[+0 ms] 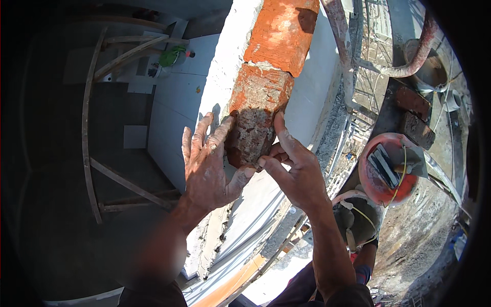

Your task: The person spreads mortar onto a wall ledge with a trowel, positions bricks along the ledge by hand, and applies mortar onto additional bricks using a trowel.

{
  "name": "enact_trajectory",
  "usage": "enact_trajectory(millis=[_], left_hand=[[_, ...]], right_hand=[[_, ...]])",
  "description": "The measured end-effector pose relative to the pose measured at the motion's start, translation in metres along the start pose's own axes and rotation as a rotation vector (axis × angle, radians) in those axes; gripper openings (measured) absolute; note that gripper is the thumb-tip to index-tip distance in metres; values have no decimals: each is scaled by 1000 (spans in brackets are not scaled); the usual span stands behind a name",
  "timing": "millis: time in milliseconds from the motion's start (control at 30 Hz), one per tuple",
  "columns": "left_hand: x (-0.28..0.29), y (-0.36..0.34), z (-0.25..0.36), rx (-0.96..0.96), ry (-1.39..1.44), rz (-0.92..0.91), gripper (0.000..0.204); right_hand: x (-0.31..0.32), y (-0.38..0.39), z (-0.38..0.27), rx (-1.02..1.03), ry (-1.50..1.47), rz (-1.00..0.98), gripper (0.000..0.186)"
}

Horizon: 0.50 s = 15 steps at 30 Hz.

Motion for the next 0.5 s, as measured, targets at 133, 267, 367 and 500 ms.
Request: enact_trajectory(millis=[133, 267, 367, 500], left_hand=[[2, -1, -3, 4, 0, 5, 98], [9, -5, 2, -14, 17, -16, 95], [17, -14, -7, 79, 119, 50, 87], [45, -53, -18, 54, 724, 497, 70]], right_hand=[[-2, -1, 2, -19, -36, 6, 79], [1, 1, 1, -39, -42, 7, 78], [2, 3, 4, -21, -3, 27, 77], [2, 2, 5, -51, -11, 7, 76]])
Point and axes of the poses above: each hand's wrist, its own y-axis away from the middle knuckle, its own x-axis out of the back of the hand, z = x × y, the point moved 10 cm from there along -y, towards the middle knuckle, and after that the axes turned 8 degrees about y, right-handed, at the moved point
